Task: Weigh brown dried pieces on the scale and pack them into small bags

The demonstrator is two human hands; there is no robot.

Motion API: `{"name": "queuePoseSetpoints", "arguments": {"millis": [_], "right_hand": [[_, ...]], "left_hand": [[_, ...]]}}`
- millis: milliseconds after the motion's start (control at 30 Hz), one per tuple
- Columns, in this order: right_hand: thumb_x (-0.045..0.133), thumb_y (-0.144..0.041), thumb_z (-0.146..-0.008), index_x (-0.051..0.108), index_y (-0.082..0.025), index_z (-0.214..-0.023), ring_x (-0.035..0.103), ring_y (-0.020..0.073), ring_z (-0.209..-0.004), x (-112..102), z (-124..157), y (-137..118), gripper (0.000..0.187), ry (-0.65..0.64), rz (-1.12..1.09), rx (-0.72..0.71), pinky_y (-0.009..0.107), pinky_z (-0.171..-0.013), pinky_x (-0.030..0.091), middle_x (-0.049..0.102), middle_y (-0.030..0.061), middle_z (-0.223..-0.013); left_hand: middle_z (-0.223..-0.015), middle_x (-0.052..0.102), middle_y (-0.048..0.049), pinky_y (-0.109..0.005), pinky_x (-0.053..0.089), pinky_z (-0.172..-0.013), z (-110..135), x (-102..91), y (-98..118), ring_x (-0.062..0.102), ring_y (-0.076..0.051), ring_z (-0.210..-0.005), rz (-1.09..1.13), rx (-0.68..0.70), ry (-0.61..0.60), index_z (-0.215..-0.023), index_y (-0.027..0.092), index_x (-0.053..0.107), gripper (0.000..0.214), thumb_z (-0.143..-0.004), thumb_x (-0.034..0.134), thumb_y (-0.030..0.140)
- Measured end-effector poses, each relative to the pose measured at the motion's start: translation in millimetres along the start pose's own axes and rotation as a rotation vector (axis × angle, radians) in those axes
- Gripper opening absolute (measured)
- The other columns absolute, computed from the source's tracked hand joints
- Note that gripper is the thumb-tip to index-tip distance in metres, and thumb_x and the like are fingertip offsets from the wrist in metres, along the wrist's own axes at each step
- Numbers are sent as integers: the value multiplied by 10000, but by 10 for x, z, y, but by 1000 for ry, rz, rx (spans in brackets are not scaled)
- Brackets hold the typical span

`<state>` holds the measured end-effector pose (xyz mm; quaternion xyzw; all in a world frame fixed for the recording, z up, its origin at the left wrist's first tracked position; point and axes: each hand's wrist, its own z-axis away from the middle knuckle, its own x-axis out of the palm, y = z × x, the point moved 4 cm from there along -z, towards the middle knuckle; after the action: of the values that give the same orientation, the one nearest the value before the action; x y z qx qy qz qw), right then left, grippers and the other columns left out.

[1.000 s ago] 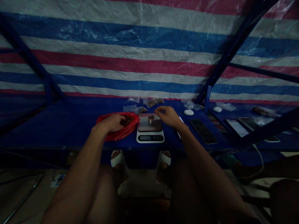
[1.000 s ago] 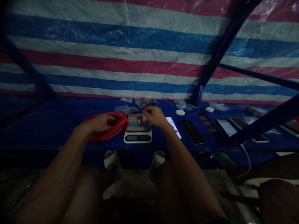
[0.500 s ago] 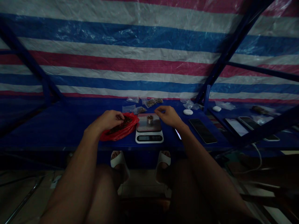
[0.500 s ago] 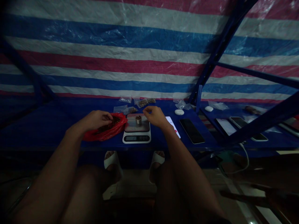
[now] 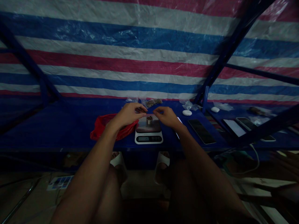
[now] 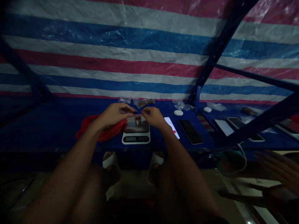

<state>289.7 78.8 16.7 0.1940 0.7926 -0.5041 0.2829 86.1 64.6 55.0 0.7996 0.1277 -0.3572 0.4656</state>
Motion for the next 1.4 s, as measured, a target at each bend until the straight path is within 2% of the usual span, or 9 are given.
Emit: {"name": "queuePoseSetpoints", "arguments": {"millis": [167,300,533,767,900,1033,1200,1300,1400], "right_hand": [[608,-177,-961,805,-156,-975,760,234,-963,-10,16,5,199,-10,12,-5,331,-854,547,824,91,-1047],[622,-165,-947,804,-161,-954,762,231,-959,-34,26,30,182,4,22,-8,315,-841,536,827,79,-1023],[613,-158,-945,800,-158,-952,761,221,-964,-40,25,81,187,-2,6,-25,308,-853,535,825,75,-1021],[611,-189,-953,803,-161,-966,760,235,-973,-15,19,71,194,-3,22,-29,338,-870,550,824,89,-1052],[612,-195,-949,808,-166,-978,758,234,-965,-21,30,44,200,-8,10,-22,344,-877,560,823,89,-1050],[612,-218,-955,810,-164,-979,756,237,-959,-44,43,18,206,-2,-7,-16,355,-887,562,821,96,-1043],[613,-212,-958,804,-156,-967,752,236,-945,-43,28,-4,199,-13,-9,-12,352,-858,558,820,98,-1024],[618,-203,-961,805,-155,-973,753,235,-941,-23,13,-16,193,-17,1,-9,349,-859,555,820,100,-1026],[628,-201,-960,805,-154,-989,752,234,-958,-3,3,-36,186,-17,6,-25,342,-871,552,819,97,-1044]], "left_hand": [[-1035,812,-70,-321,588,-884,-170,272,56,750,-194,-931,-104,86,-96,-1042,169,797,204,-878,677,164],[-1075,816,-85,-332,587,-909,-189,350,52,760,-207,-952,-162,98,-124,-1078,167,809,253,-886,646,134],[-1049,821,-84,-321,586,-866,-137,338,80,761,-212,-922,-195,87,-109,-1085,178,823,280,-870,643,168],[-981,825,-63,-310,562,-832,-106,310,102,754,-197,-889,-227,87,-98,-968,180,824,369,-793,524,54],[-1049,822,-55,-315,554,-903,-62,176,100,750,-202,-969,-253,71,-38,-995,186,817,381,-818,498,74],[-1090,816,-47,-322,548,-917,94,-169,-104,746,-223,-1011,-376,-96,18,-1041,216,810,379,-846,497,126],[-1008,826,-61,-295,548,-705,393,-417,-627,758,-238,-822,-449,-519,-251,-1016,228,815,345,-738,618,174],[-1014,828,-48,-275,561,-745,446,-313,-760,759,-225,-844,-338,-471,-348,-1062,236,815,395,-693,674,209],[-1052,829,-27,-268,569,-833,397,-197,-745,758,-218,-919,-266,-321,-288,-1106,269,810,434,-695,678,217]]}}
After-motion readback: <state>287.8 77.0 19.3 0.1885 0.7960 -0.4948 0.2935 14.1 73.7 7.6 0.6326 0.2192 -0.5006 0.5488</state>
